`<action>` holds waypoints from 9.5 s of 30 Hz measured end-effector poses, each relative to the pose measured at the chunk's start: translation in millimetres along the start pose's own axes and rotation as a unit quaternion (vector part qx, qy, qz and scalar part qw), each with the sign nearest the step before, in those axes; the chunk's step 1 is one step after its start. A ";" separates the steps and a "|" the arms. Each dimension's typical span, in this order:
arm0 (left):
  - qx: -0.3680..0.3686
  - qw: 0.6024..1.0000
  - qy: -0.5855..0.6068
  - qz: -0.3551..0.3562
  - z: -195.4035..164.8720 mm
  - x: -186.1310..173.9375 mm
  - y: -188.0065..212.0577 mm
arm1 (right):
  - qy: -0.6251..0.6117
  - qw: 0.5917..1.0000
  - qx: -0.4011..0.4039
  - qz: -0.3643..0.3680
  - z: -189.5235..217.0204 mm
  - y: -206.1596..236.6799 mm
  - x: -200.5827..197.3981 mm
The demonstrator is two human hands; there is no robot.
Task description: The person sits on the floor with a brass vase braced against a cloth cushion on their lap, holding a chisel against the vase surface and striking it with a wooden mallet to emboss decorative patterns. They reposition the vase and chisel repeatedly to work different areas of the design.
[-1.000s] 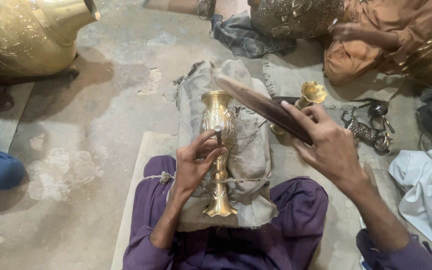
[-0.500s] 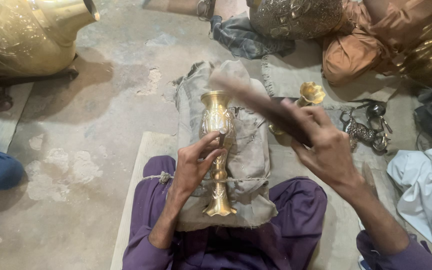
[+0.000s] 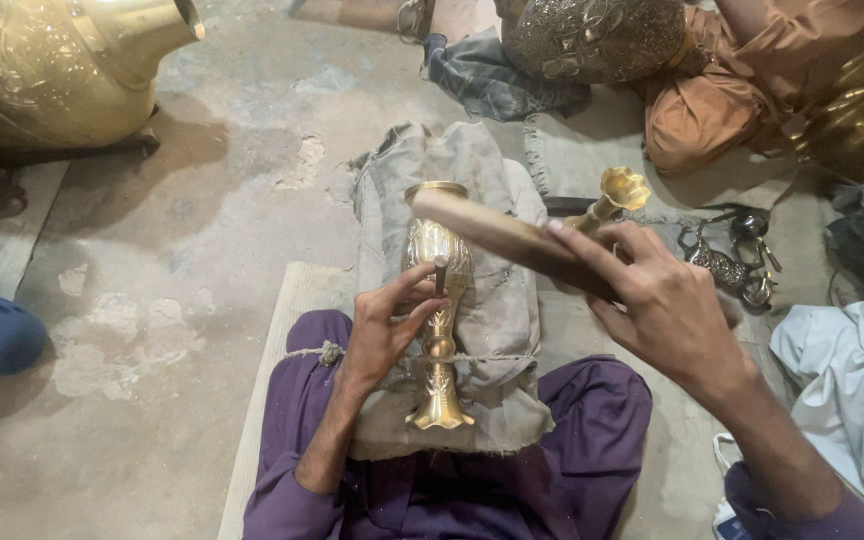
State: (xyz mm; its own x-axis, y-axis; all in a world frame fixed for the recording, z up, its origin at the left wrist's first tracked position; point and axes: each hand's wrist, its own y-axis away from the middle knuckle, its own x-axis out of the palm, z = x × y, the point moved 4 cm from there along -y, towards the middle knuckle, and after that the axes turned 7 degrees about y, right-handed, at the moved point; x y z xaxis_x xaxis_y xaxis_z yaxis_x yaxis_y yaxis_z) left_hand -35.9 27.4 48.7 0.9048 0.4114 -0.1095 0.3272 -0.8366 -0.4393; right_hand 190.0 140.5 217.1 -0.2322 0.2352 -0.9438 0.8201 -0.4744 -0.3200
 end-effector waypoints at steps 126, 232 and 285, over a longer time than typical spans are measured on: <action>-0.301 0.901 -0.076 -0.305 21.2 -109.7 123.1 | -0.715 0.625 0.204 -0.237 -63.6 71.1 82.0; -0.108 0.972 -0.182 0.105 -33.0 25.5 -4.7 | -0.242 0.948 0.189 0.080 -52.6 74.1 90.2; -0.132 0.980 -0.123 0.079 -18.2 14.3 6.6 | -0.057 0.958 0.130 0.248 -35.5 22.6 79.8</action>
State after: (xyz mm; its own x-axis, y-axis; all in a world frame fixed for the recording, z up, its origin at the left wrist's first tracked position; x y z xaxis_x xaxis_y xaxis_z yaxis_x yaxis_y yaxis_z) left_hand -15.8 21.1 60.5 0.8675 0.3172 -0.3832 0.2770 -0.9478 -0.1577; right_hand 208.7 178.7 137.5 0.0845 -0.1597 -0.9835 0.6899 -0.7028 0.1734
